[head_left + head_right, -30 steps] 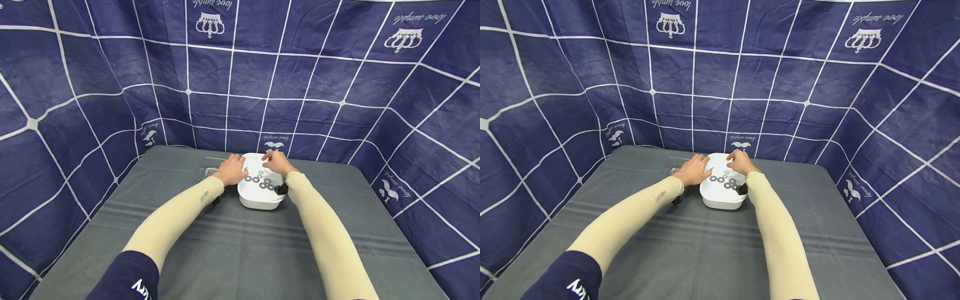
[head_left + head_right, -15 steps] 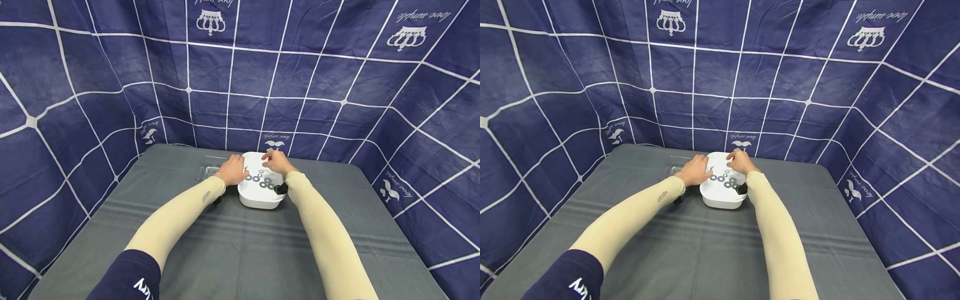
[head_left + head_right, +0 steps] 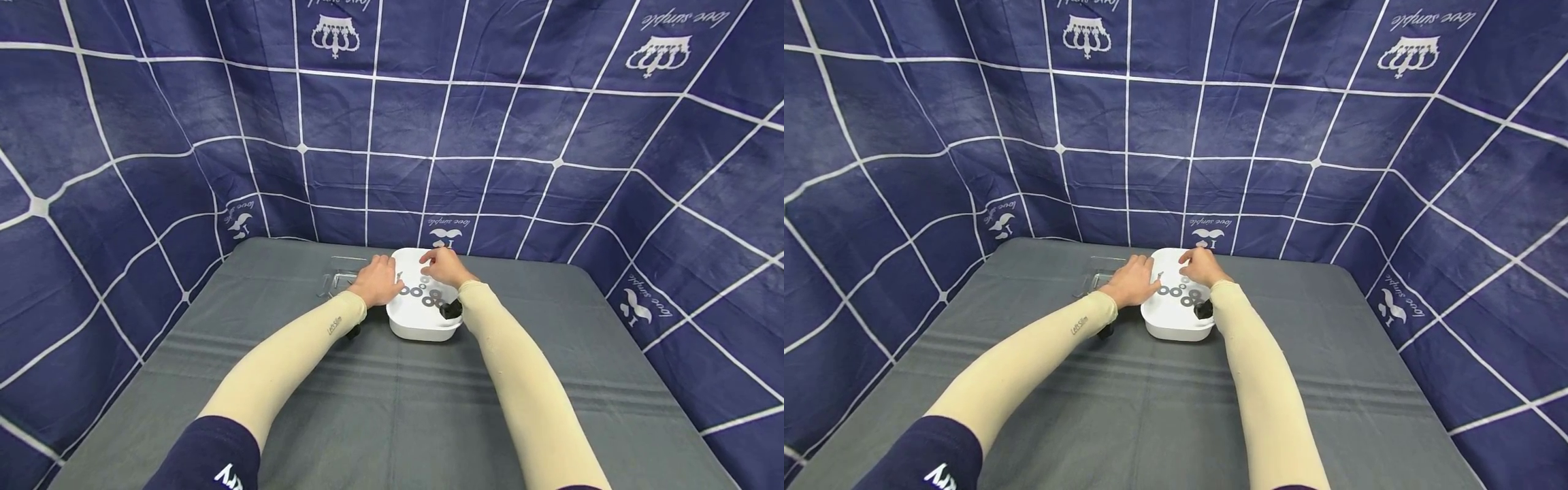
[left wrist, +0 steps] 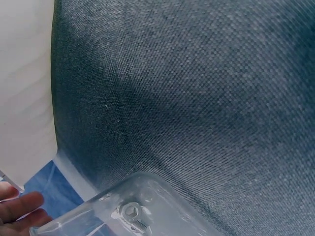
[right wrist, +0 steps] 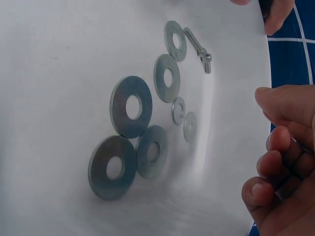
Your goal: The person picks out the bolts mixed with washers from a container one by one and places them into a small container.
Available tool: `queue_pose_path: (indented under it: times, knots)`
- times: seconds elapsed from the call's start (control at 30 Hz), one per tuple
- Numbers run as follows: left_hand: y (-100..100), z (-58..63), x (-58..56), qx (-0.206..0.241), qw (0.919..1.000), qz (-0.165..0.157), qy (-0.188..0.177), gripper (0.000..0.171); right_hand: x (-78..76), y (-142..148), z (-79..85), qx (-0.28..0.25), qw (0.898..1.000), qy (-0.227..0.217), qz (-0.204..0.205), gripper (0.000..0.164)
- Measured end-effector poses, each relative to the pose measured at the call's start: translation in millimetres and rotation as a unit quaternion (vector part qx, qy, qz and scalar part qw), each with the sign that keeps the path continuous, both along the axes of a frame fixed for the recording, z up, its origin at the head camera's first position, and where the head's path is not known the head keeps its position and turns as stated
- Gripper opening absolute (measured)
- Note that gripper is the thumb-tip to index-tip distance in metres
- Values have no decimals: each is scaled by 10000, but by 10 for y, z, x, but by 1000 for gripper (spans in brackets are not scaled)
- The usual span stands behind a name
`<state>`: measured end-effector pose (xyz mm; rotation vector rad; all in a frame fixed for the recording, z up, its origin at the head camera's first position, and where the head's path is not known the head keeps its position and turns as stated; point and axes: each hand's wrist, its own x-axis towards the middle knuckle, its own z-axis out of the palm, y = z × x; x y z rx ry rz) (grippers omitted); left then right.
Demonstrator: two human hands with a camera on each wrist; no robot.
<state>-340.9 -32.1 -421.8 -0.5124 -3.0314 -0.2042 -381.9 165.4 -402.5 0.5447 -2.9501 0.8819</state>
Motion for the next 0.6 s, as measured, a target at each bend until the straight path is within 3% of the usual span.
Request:
queue_pose_path:
  times: [0.6]
  knots:
    - [4, -52, -11, -52, 9998, -50, 186, 59, -64, -121, -110, 41, 9999, -4, -120, 29]
